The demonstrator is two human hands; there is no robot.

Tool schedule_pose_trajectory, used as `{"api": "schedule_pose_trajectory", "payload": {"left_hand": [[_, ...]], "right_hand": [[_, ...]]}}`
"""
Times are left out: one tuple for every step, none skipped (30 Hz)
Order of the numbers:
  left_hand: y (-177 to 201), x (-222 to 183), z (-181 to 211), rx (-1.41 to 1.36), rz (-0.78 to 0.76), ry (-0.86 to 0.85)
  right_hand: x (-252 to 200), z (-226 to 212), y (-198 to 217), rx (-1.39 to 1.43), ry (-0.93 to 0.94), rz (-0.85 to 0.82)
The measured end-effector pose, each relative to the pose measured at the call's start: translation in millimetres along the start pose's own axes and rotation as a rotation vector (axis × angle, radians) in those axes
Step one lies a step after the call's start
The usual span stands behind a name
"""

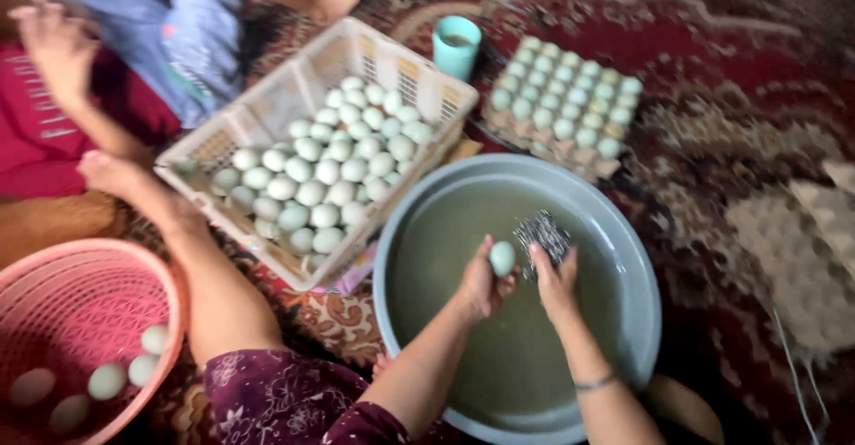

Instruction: Washing individual eggs in a basin of water using a metal wire scrubber to remove dirt.

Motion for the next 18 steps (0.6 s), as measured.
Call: {"api": "schedule_pose_trajectory", "payload": {"left_hand": [[-5.5,-10.5,9.1,-0.011,0.012,-0.025],[-9.5,-20.0,15.0,0.023,0.054,-0.016],[-12.9,-31.6,16.4,0.057,0.096,0.001],[-5.5,-9.3,1.1,0.048,0.11,-0.015],[2.6,12.1,-17.4,0.08,0.128,-0.012],[10.7,34.1,-35.5,0.112,0.146,-0.009],[8.7,33.2,-37.8,0.103,0.156,-0.02],[3.0,33.0,-40.5,0.119,0.122,-0.025],[-2.4,33.6,-41.6,0.139,0.088,-0.032],[-5.3,17.0,-25.1,0.134,0.097,-0.044],[-14.5,-0.7,-12.7,0.131,0.03,-0.045],[-23.8,-18.5,-0.7,0.128,-0.037,-0.047],[-22.8,-17.5,0.9,0.122,-0.029,-0.054],[-25.8,-16.6,2.1,0.117,-0.078,-0.061],[-27.6,-17.7,0.1,0.11,-0.123,-0.064],[-27.6,-17.2,-3.4,0.102,-0.112,-0.065],[-31.9,-16.3,-1.5,0.096,-0.181,-0.079],[-36.1,-15.9,0.9,0.091,-0.249,-0.092]], "right_hand": [[-7.5,2.5,-9.7,-0.001,0.014,-0.026],[-14.3,0.6,-19.0,-0.059,0.092,-0.058],[-25.1,2.0,-26.1,-0.115,0.164,-0.085],[-4.6,18.6,-29.7,-0.114,0.173,-0.106],[14.8,38.4,-27.6,0.009,0.149,-0.077],[34.5,58.7,-26.2,0.132,0.123,-0.047],[17.8,42.0,-32.3,0.13,0.127,-0.063],[1.2,27.0,-28.4,0.207,0.12,0.036],[-15.7,12.6,-25.1,0.287,0.113,0.137],[-12.9,14.1,-21.3,0.29,0.117,0.122],[-11.3,15.6,-20.4,0.168,0.125,0.058],[-9.6,18.0,-19.8,0.047,0.134,-0.007],[-8.0,18.7,-24.9,0.046,0.136,-0.018],[-6.4,19.0,-29.0,0.136,0.146,-0.022],[-7.5,22.0,-32.3,0.225,0.15,-0.028],[-0.8,25.4,-27.9,0.222,0.145,-0.039],[9.6,33.8,-24.5,0.386,0.056,0.005],[19.2,42.5,-22.8,0.547,-0.038,0.05]]}}
Point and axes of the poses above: each hand's wrist, its own x-axis towards the middle knuckle, its own y-axis out of the back of the hand, z = x × y, the point moved 8 cm from there along x, towards the middle knuckle, and after that the axes turned 14 degrees about x, right-handed, at the moved point
